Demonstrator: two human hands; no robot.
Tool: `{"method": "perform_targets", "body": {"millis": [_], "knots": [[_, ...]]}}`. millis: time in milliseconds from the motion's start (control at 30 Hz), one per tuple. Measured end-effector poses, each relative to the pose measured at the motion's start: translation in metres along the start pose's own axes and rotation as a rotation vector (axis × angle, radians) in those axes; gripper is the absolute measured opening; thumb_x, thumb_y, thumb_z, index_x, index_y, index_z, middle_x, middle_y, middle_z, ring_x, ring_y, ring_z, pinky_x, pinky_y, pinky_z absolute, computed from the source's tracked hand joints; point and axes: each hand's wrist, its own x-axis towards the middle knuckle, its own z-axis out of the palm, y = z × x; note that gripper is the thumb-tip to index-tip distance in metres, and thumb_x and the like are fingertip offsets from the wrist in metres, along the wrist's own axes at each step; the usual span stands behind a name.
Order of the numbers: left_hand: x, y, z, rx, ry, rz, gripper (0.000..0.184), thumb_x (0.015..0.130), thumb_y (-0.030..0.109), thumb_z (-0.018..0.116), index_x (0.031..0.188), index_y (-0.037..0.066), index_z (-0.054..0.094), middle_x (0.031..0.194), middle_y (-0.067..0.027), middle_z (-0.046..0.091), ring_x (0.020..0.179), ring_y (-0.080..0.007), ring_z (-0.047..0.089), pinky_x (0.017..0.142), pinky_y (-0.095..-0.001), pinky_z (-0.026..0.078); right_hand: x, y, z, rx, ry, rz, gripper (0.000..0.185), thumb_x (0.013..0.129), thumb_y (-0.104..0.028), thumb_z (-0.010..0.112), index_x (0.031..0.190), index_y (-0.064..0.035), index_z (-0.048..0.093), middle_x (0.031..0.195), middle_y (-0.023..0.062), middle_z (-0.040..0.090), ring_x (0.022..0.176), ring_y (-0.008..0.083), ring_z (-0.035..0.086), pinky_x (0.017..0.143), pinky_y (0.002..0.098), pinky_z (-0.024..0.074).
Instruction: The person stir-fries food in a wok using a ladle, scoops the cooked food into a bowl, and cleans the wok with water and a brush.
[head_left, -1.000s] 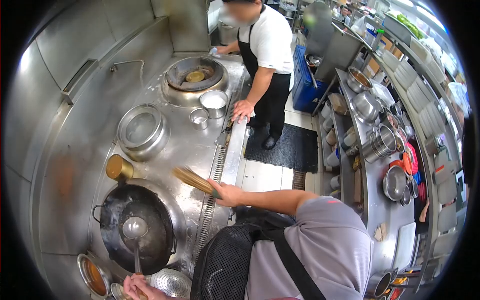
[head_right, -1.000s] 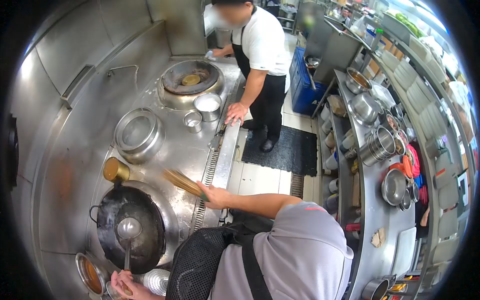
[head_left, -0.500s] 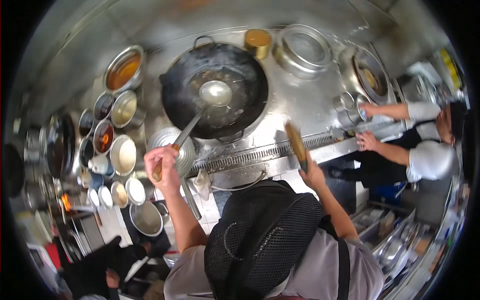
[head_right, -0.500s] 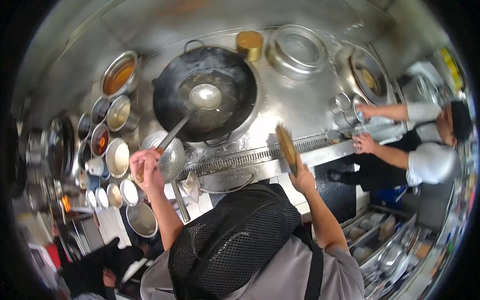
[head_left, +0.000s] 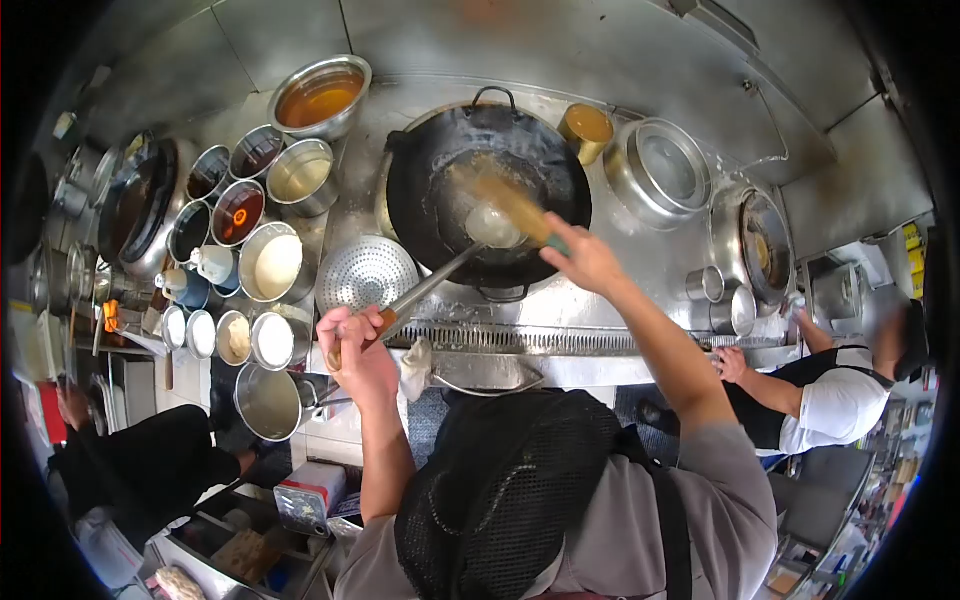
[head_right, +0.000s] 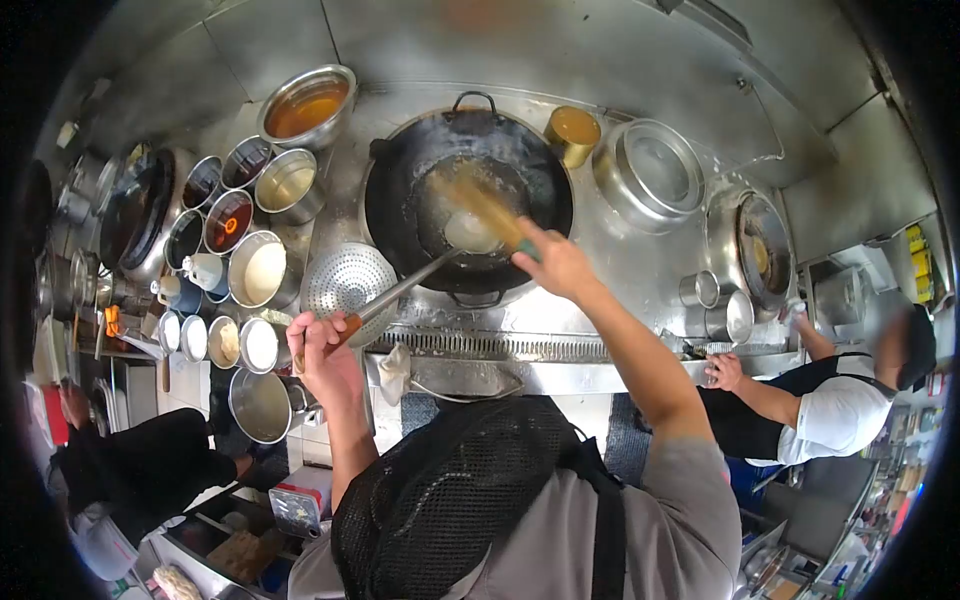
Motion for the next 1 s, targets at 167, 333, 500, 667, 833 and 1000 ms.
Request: {"method": "perform_targets", "body": {"millis": [167,333,500,667,833,1000], "knots": [[-0.008,-0.001,0.013,-0.005,0.044,-0.015,0.015,0.092,0.000,0.058,0.103,0.007,0.053,0.075,-0.0049,0.052,0.079,-0.0203,0.056,0.092,-0.0418,0.046,0.076,-0.001,-0.005,-0.399,-0.365,0.078,0.054,0.092,-0.039,0.060,0.142,-0.0237,0.044,0.122,0.0237,0.061,0.106,0.0421,0.063,0.091,0.0486,0.0520],[-0.008,-0.009,0.026,0.034,0.053,0.021,0.013,0.093,0.000,0.057,0.101,0.006,0.049,0.077,-0.0063,0.052,0.080,-0.0199,0.055,0.088,-0.0395,0.045,0.071,-0.012,0.015,-0.106,0.079,0.300,0.056,0.092,-0.039,0.060,0.143,-0.0247,0.042,0.121,0.0253,0.060,0.102,0.0451,0.064,0.087,0.0513,0.0531],[-0.006,-0.012,0.029,0.142,-0.033,0.042,0.012,0.093,-0.001,0.056,0.098,0.006,0.047,0.076,-0.0050,0.052,0.077,-0.0187,0.054,0.099,-0.0463,0.042,0.058,-0.001,0.033,-0.110,-0.200,0.014,0.062,0.092,-0.043,0.060,0.148,-0.0257,0.038,0.122,0.0254,0.059,0.104,0.0445,0.063,0.092,0.0495,0.0516],[-0.007,-0.011,0.035,0.300,-0.175,0.093,0.011,0.093,0.002,0.058,0.095,0.004,0.048,0.078,-0.0059,0.057,0.078,-0.0153,0.058,0.101,-0.0424,0.043,0.071,0.007,0.021,-0.323,-0.213,0.158,0.062,0.093,-0.042,0.058,0.149,-0.0251,0.035,0.121,0.0229,0.059,0.101,0.0418,0.066,0.087,0.0480,0.0536],[-0.007,-0.012,0.032,0.376,-0.209,0.138,0.011,0.090,-0.001,0.056,0.093,0.004,0.047,0.076,-0.0070,0.058,0.074,-0.0165,0.059,0.095,-0.0443,0.047,0.061,-0.010,0.038,-0.035,0.082,0.275,0.061,0.093,-0.042,0.059,0.147,-0.0224,0.038,0.115,0.0234,0.062,0.101,0.0411,0.065,0.088,0.0502,0.0524],[-0.003,-0.020,0.035,0.417,-0.421,0.184,0.013,0.088,0.001,0.060,0.094,0.003,0.048,0.078,-0.0121,0.063,0.075,-0.0205,0.061,0.097,-0.0480,0.046,0.055,-0.012,0.032,-0.093,-0.373,0.073,0.065,0.092,-0.047,0.059,0.149,-0.0275,0.036,0.123,0.0227,0.061,0.109,0.0414,0.063,0.093,0.0498,0.0506]]}}
